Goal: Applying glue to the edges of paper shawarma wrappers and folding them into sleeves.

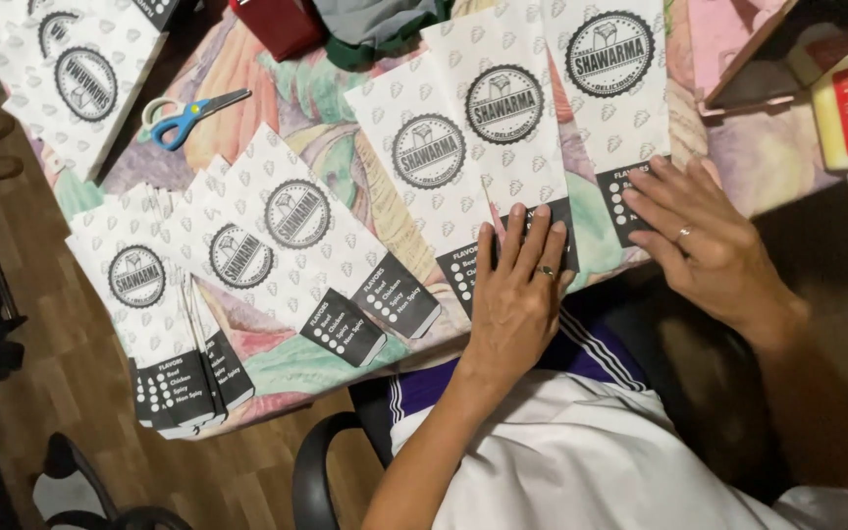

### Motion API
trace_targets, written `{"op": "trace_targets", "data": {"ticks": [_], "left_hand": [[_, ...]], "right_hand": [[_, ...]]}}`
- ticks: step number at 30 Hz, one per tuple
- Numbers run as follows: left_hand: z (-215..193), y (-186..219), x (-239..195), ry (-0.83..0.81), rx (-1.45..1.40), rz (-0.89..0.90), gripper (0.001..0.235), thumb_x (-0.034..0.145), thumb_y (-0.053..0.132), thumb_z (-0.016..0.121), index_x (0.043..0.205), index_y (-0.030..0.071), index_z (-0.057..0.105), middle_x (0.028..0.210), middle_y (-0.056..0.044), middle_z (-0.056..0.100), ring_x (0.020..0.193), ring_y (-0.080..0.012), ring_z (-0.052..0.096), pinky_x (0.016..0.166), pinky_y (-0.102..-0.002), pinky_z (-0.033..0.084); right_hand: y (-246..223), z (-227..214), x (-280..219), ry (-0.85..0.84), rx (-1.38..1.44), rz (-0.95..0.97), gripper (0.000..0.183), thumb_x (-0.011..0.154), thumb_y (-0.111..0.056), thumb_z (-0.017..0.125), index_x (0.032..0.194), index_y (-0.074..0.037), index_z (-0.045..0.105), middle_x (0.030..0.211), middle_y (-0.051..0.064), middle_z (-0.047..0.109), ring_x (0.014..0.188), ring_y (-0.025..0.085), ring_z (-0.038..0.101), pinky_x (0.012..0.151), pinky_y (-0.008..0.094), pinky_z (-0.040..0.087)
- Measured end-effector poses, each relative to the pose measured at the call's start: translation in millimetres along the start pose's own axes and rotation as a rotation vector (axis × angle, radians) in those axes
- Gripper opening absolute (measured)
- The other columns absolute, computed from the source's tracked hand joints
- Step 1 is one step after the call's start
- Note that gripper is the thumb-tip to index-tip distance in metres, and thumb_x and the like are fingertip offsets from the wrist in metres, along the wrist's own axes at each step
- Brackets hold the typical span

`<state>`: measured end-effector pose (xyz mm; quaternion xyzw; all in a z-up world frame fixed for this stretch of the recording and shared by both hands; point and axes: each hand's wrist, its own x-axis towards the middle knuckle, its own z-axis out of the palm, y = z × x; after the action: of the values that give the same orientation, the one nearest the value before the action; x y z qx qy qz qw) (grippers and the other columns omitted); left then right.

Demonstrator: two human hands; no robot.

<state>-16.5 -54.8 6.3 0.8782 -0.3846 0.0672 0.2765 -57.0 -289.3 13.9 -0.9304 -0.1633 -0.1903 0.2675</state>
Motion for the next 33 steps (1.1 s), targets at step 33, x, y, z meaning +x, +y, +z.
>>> {"op": "trace_targets", "data": {"ticks": [33], "left_hand": [[19.6,19.7,2.0,0.262,-0.314,0.163,0.012,0.098,-0.005,0.070,0.107,-0.013,0.067,0.119,-0.030,0.068,0.120,-0.0479,0.066,0.104,-0.056,0.051]], "right_hand": [[-10.7,-4.0,-2.9,-0.036,0.186,-0.196,0.020,0.094,0.005,0.069,0.112,0.014,0.066,0.123,0.024,0.068,0.124,0.042,0.066,0.114,0.055,0.050]]}}
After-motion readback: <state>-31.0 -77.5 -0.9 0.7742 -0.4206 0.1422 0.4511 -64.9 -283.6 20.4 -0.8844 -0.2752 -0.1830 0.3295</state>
